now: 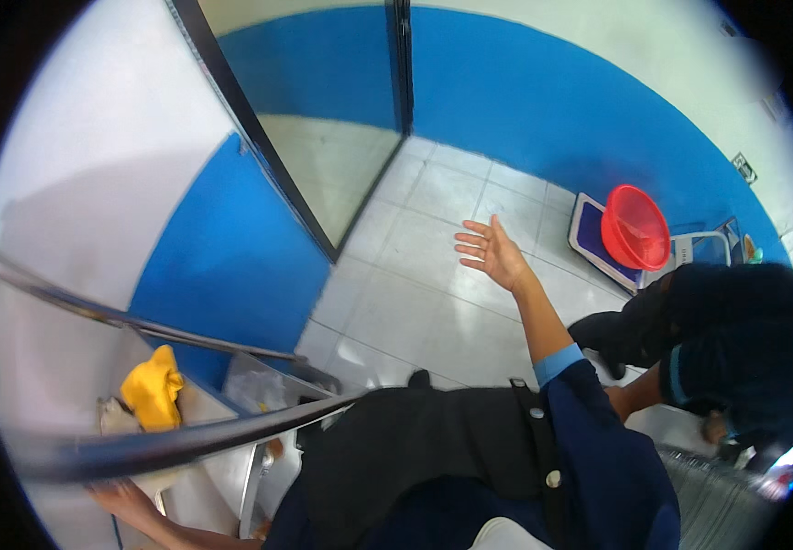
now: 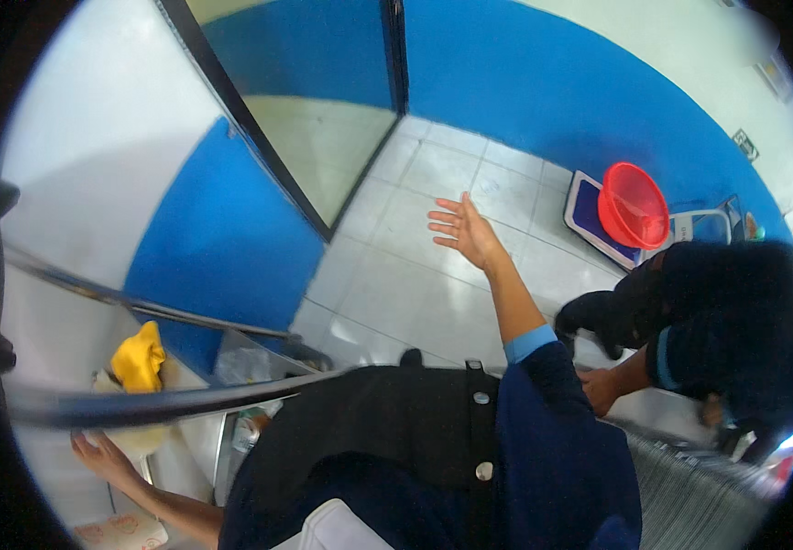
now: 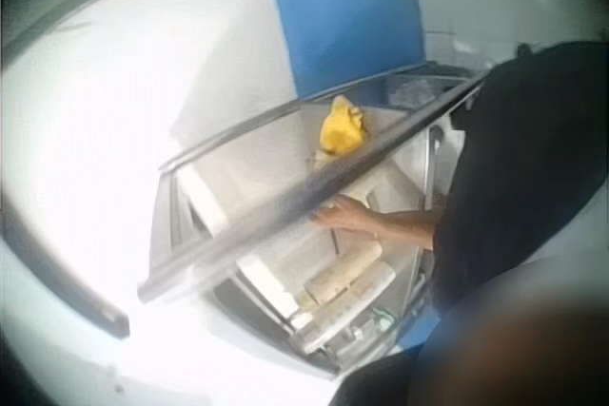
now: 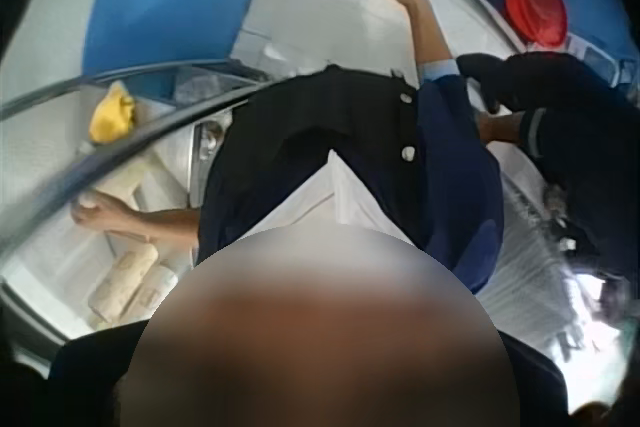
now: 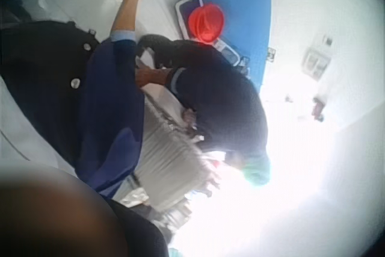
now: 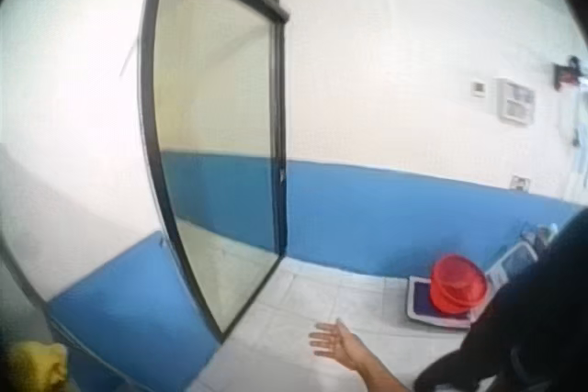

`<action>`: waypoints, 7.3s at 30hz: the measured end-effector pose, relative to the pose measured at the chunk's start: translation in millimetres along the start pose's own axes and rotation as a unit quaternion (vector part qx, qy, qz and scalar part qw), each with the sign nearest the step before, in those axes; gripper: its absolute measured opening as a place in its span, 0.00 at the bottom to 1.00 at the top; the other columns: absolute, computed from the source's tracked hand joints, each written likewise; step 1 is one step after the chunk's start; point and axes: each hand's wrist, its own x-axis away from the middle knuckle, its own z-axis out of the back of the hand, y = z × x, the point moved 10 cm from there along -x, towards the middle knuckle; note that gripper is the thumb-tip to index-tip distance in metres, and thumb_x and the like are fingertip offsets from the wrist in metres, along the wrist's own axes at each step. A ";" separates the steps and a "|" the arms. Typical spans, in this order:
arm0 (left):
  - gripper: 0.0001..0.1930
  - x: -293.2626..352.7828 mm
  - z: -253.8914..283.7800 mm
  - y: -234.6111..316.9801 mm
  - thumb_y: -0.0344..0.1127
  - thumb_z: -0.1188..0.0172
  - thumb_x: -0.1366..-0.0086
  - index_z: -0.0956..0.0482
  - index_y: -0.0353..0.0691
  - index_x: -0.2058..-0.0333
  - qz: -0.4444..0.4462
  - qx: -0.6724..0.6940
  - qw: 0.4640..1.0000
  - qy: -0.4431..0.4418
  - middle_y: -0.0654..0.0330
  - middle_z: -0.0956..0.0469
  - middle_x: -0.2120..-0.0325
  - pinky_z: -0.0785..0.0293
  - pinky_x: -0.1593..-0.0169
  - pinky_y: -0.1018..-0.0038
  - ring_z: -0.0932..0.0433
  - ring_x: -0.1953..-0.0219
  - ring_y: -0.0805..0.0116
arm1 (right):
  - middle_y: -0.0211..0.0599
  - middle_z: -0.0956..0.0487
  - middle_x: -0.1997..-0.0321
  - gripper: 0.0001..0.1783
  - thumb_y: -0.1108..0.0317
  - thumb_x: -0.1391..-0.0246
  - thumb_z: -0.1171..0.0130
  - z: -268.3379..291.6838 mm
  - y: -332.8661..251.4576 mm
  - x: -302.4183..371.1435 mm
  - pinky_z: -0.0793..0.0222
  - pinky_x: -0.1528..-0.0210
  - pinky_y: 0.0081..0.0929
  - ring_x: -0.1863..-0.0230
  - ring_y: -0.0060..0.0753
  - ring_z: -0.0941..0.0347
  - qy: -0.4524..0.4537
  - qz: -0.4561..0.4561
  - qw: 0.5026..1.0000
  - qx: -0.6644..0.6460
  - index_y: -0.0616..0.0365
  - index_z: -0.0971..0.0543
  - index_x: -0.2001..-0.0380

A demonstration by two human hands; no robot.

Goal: The person portions cooked chicken pieces and rice from large metal bowls into compartmentalized stainless steel trays on a kitchen table, working alongside other workers. They also handle sliced cucumber in a red colander and move filled trays along the table before walking away at the end.

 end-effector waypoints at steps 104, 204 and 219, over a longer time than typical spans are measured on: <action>0.34 -321.9 -1172.3 667.3 0.62 0.60 0.24 0.43 0.51 0.26 0.772 0.196 0.563 0.222 0.53 0.48 0.29 0.60 0.30 0.49 0.51 0.28 0.54 | 0.51 0.17 0.42 0.26 0.59 0.45 0.35 -276.8 -5.4 -1915.6 0.24 0.41 0.49 0.42 0.56 0.20 -0.590 -0.013 0.170 0.789 0.53 0.18 0.43; 0.19 -2872.1 -3915.3 -997.0 0.42 0.42 0.27 0.20 0.37 0.44 0.589 0.063 0.579 -0.560 0.55 0.20 0.50 0.25 0.48 0.65 0.22 0.52 0.63 | 0.49 0.21 0.39 0.24 0.64 0.36 0.40 -3164.2 321.1 -4606.0 0.30 0.34 0.44 0.37 0.54 0.26 -0.436 0.210 0.646 0.590 0.55 0.24 0.38; 0.30 -3922.4 -4537.0 -1180.2 0.53 0.43 0.29 0.29 0.44 0.34 0.055 0.032 0.932 -0.357 0.46 0.23 0.40 0.28 0.36 0.53 0.25 0.37 0.45 | 0.50 0.17 0.43 0.23 0.59 0.36 0.38 -3298.8 276.0 -4929.9 0.25 0.39 0.45 0.42 0.53 0.20 -0.295 -0.101 0.613 0.726 0.55 0.19 0.41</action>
